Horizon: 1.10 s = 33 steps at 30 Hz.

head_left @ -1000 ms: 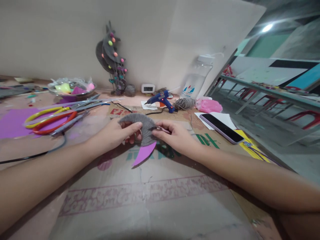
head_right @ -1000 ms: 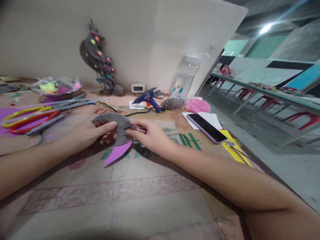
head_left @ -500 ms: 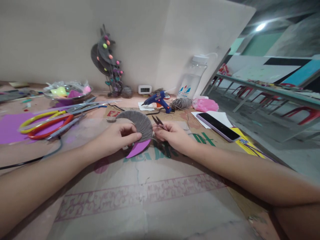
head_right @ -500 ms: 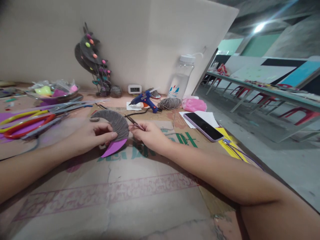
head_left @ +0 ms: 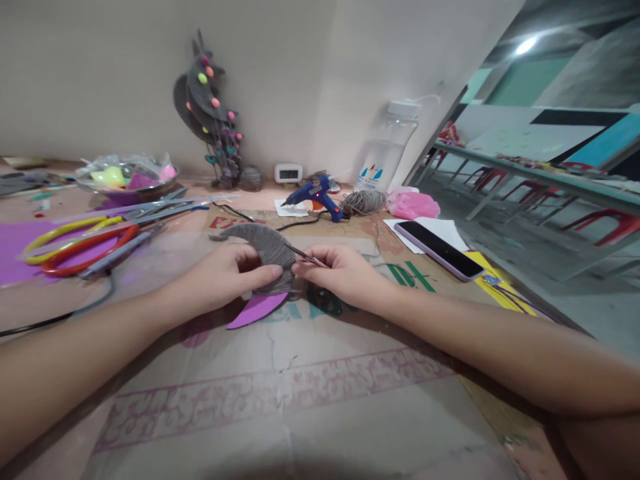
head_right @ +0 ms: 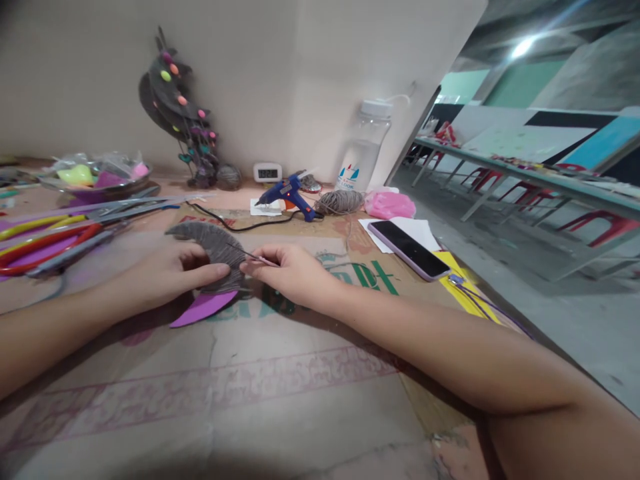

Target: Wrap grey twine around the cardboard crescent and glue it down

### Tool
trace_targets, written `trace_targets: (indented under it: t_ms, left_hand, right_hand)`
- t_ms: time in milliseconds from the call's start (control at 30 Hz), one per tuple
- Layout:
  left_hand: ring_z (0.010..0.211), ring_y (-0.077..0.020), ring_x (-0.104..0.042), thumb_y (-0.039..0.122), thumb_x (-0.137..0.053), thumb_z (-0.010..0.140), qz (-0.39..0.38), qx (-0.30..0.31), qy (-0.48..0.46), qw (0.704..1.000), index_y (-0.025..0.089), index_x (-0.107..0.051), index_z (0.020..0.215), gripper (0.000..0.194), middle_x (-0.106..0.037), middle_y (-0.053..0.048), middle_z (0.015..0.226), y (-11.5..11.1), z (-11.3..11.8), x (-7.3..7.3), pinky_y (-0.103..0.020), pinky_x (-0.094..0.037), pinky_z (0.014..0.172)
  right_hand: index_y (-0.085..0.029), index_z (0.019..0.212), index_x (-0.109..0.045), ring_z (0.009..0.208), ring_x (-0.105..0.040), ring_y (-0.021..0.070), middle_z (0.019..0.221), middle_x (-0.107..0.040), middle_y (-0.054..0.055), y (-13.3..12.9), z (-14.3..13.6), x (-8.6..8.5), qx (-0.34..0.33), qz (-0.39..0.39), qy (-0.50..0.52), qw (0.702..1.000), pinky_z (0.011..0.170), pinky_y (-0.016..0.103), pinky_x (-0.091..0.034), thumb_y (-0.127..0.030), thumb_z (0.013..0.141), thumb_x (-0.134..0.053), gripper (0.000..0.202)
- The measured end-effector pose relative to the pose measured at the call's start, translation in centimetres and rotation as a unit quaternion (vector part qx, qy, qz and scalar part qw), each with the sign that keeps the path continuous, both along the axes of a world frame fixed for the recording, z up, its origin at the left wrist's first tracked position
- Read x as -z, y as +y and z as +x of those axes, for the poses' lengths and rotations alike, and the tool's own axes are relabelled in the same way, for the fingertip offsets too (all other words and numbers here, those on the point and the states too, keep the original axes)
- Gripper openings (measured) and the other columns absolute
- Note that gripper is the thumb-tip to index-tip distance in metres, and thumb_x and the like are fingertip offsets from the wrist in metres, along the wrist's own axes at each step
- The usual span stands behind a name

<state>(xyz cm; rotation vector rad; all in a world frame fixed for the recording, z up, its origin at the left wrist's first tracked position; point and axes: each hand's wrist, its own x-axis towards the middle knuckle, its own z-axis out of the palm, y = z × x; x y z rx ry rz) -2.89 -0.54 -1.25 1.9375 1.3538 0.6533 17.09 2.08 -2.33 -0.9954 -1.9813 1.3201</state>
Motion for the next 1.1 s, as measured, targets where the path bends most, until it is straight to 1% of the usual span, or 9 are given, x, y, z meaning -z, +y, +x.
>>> trace_targets:
  t_ms: [100, 200, 367, 500, 633, 833, 967, 1033, 1100]
  left_hand:
    - [0.046, -0.0084, -0.044, 0.040, -0.053, 0.078, 0.006, 0.000, -0.008, 1.000, 0.017, -0.060, 0.062, 0.029, -0.052, 0.003, 0.054, 0.1, -0.1, 0.1, -0.019, -0.031, 0.041]
    - [0.049, -0.0086, -0.046, 0.038, -0.053, 0.078, 0.007, 0.014, -0.022, 1.000, 0.018, -0.063, 0.067, 0.025, -0.056, 0.003, 0.058, 0.3, -0.2, 0.2, -0.018, -0.033, 0.043]
    - [0.043, -0.0078, -0.040, 0.039, -0.055, 0.075, 0.032, -0.010, 0.000, 0.999, 0.018, -0.056, 0.054, 0.030, -0.048, 0.004, 0.048, 0.0, -0.1, 0.1, -0.019, -0.027, 0.038]
    - [0.043, -0.0092, -0.042, 0.046, -0.056, 0.074, 0.034, -0.018, 0.037, 0.999, 0.018, -0.054, 0.052, 0.035, -0.049, 0.003, 0.048, -0.2, -0.1, 0.0, -0.020, -0.027, 0.037]
    - [0.041, -0.0094, -0.040, 0.052, -0.054, 0.074, 0.036, -0.025, 0.073, 0.996, 0.018, -0.050, 0.048, 0.043, -0.047, 0.002, 0.046, -0.1, -0.2, 0.1, -0.021, -0.024, 0.036]
    - [0.041, -0.0095, -0.041, 0.047, -0.054, 0.075, 0.017, -0.025, 0.037, 0.999, 0.019, -0.051, 0.051, 0.037, -0.048, 0.003, 0.047, 0.0, -0.1, 0.0, -0.021, -0.025, 0.036]
    - [0.042, -0.0096, -0.043, 0.043, -0.054, 0.076, 0.002, -0.024, 0.015, 1.000, 0.019, -0.055, 0.054, 0.032, -0.051, 0.002, 0.049, 0.0, -0.1, -0.1, -0.020, -0.028, 0.037]
    - [0.044, -0.0099, -0.046, 0.042, -0.055, 0.075, 0.002, -0.018, 0.004, 1.000, 0.019, -0.058, 0.058, 0.029, -0.055, 0.002, 0.052, 0.1, -0.2, -0.1, -0.019, -0.031, 0.039]
    - [0.047, -0.0105, -0.048, 0.041, -0.057, 0.075, 0.005, -0.024, -0.002, 1.000, 0.018, -0.060, 0.060, 0.027, -0.057, 0.002, 0.055, 0.2, -0.3, 0.0, -0.019, -0.034, 0.041]
  right_hand:
    - [-0.014, 0.081, -0.061, 0.064, -0.048, 0.0092, 0.069, -0.056, -0.001, 0.0, 0.1, 0.0, -0.024, -0.014, 0.013, 1.000, 0.064, 0.024, -0.039, -0.037, 0.077, -0.058, 0.023]
    - [-0.014, 0.083, -0.062, 0.062, -0.048, 0.0085, 0.069, -0.056, -0.002, 0.0, 0.1, -0.3, -0.033, -0.028, 0.028, 0.999, 0.062, 0.023, -0.039, -0.034, 0.078, -0.057, 0.021]
    - [-0.015, 0.078, -0.062, 0.062, -0.048, 0.0080, 0.069, -0.056, -0.002, -0.1, 0.0, -0.3, -0.007, -0.003, -0.002, 1.000, 0.060, 0.022, -0.038, -0.037, 0.075, -0.061, 0.022]
    - [-0.015, 0.075, -0.061, 0.057, -0.046, 0.0073, 0.063, -0.053, -0.003, -0.2, 0.0, -0.1, -0.001, -0.005, -0.031, 1.000, 0.055, 0.021, -0.036, -0.041, 0.075, -0.061, 0.026]
    - [-0.014, 0.078, -0.061, 0.059, -0.048, 0.0075, 0.066, -0.057, -0.002, -0.4, 0.0, -0.3, -0.026, -0.020, -0.019, 0.999, 0.056, 0.021, -0.038, -0.042, 0.076, -0.061, 0.028]
    - [-0.015, 0.082, -0.061, 0.061, -0.051, 0.0081, 0.069, -0.059, -0.001, -0.3, 0.0, -0.2, -0.045, -0.024, -0.004, 0.999, 0.059, 0.021, -0.041, -0.042, 0.079, -0.058, 0.028]
    - [-0.015, 0.087, -0.061, 0.068, -0.054, 0.0097, 0.077, -0.061, 0.001, -0.2, 0.0, -0.3, -0.040, 0.022, 0.008, 0.999, 0.066, 0.024, -0.044, -0.038, 0.082, -0.055, 0.025]
    - [-0.015, 0.095, -0.060, 0.075, -0.056, 0.0113, 0.084, -0.062, 0.003, 0.0, 0.4, -0.6, -0.035, 0.084, 0.004, 0.996, 0.069, 0.025, -0.045, -0.037, 0.085, -0.050, 0.026]
    - [-0.015, 0.107, -0.056, 0.084, -0.056, 0.0130, 0.095, -0.061, 0.005, 0.2, 1.1, -0.8, -0.024, 0.179, -0.015, 0.983, 0.072, 0.027, -0.045, -0.037, 0.089, -0.044, 0.030]
